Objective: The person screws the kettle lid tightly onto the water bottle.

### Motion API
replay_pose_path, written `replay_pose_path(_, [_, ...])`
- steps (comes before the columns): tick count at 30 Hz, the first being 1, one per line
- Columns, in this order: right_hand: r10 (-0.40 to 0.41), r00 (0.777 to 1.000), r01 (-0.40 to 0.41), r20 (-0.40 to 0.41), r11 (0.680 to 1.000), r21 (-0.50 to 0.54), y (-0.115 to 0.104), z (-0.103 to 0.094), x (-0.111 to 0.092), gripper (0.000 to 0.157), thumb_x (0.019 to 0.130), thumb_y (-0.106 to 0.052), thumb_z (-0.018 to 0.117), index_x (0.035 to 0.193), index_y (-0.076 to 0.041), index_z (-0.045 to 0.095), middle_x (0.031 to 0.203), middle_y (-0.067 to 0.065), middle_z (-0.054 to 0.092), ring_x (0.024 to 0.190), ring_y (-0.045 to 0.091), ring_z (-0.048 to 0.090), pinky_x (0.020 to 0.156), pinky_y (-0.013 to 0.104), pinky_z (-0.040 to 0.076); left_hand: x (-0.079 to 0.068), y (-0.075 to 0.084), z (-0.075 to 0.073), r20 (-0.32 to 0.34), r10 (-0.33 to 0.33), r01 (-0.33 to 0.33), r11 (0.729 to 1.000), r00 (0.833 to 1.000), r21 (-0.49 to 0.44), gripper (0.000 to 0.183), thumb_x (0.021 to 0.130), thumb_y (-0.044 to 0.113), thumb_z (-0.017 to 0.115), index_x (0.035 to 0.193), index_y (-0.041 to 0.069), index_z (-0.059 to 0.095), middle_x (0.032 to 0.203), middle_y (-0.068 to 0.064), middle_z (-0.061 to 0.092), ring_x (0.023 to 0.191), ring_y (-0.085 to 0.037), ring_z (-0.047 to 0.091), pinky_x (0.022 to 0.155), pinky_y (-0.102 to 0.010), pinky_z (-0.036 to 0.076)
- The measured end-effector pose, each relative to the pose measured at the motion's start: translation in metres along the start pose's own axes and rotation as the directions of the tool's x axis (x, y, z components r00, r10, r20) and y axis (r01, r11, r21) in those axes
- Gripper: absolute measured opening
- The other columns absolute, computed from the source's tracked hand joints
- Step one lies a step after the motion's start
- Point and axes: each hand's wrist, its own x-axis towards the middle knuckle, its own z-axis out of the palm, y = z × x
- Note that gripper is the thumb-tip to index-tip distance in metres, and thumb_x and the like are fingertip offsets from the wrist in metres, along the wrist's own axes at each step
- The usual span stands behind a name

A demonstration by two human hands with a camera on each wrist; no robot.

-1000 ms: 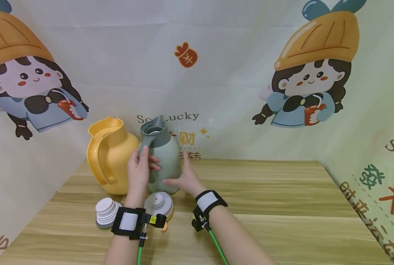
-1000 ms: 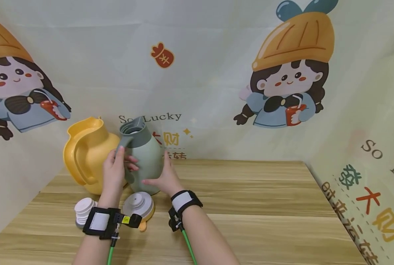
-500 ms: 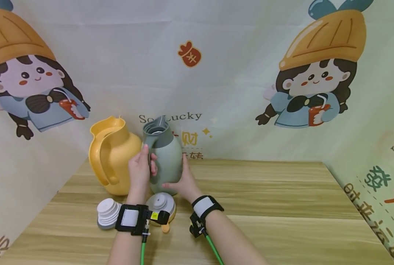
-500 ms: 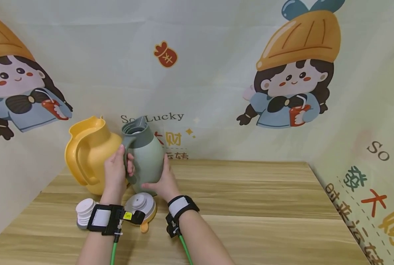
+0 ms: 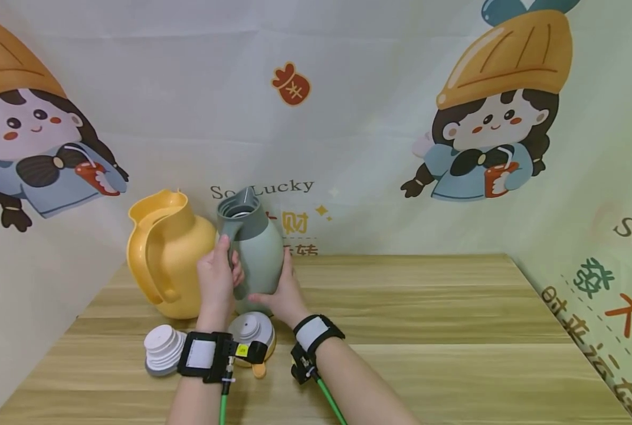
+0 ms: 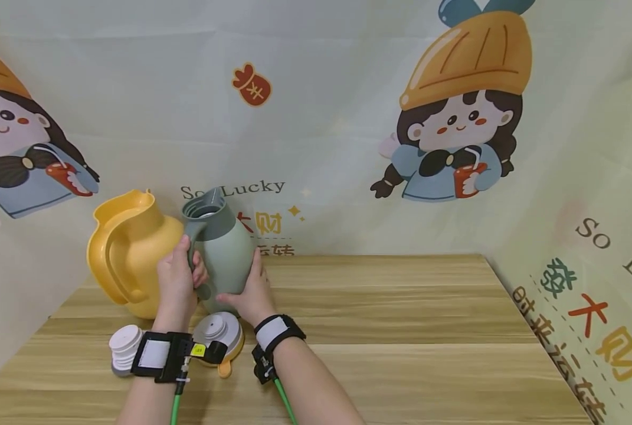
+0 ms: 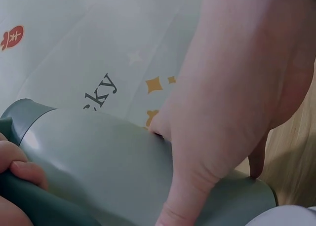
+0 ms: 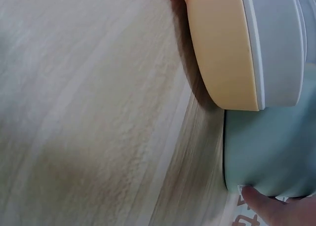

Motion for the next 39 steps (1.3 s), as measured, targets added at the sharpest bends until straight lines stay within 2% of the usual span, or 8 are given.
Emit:
replay_pose_path(11, [-0.040,0.999,0.040,-0.030,0.999,0.007,0.008,-0.001,0.000,0.118,0.065,-0.022,0.083,0.146,-0.019,-0.003,0.146,0.013,0.020,0.129,0.023,0.025,0.103,0.040,0.024,-0.008,0.000,0.004,-0.002,0.043,-0.043,0.999,0.999,0.012,0.048,0.098,0.023,0.046,0.054,0.004,0.042,0.041,0.001,0.033,0.035,-0.009,0.028,0.035,-0.021,0.025])
replay_pose_path(18, [-0.088,0.996,0.089,-0.030,0.996,0.032,0.003,-0.013,0.002,0.118,0.065,-0.022,0.083,0.146,-0.025,-0.003,0.146,0.007,0.021,0.129,0.019,0.026,0.103,0.037,0.025,-0.013,0.006,0.012,0.018,0.071,-0.071,0.997,0.997,-0.003,0.047,0.097,0.021,0.047,0.053,0.004,0.043,0.041,0.001,0.033,0.035,-0.009,0.028,0.036,-0.021,0.025])
replay_pose_path(25, [-0.153,0.988,0.153,-0.037,0.988,0.015,-0.003,-0.037,0.001,0.119,0.062,-0.028,0.084,0.145,-0.029,-0.002,0.147,0.003,0.019,0.129,0.018,0.025,0.103,0.040,0.025,-0.024,0.021,0.027,0.075,0.115,-0.112,0.993,0.991,-0.041,0.046,0.098,0.022,0.045,0.056,0.003,0.042,0.042,0.001,0.032,0.035,-0.010,0.027,0.037,-0.021,0.024])
replay_pose_path(32, [-0.164,0.986,0.164,-0.019,0.986,0.012,-0.007,-0.067,-0.008,0.121,0.062,-0.028,0.085,0.145,-0.028,-0.003,0.148,0.006,0.016,0.128,0.023,0.027,0.100,0.043,0.029,-0.041,0.034,0.045,0.153,0.130,-0.124,0.991,0.980,-0.052,0.047,0.098,0.024,0.042,0.057,0.001,0.040,0.044,0.000,0.032,0.037,-0.012,0.028,0.039,-0.023,0.024])
replay_pose_path(39, [-0.197,0.980,0.198,-0.015,0.979,0.041,-0.016,-0.103,-0.025,0.121,0.061,-0.016,0.086,0.145,-0.022,-0.001,0.145,0.011,0.019,0.126,0.028,0.030,0.099,0.045,0.032,-0.059,0.042,0.067,0.273,0.142,-0.119,0.988,0.951,-0.100,0.045,0.099,0.022,0.038,0.060,0.001,0.039,0.046,0.000,0.032,0.038,-0.012,0.028,0.038,-0.025,0.020])
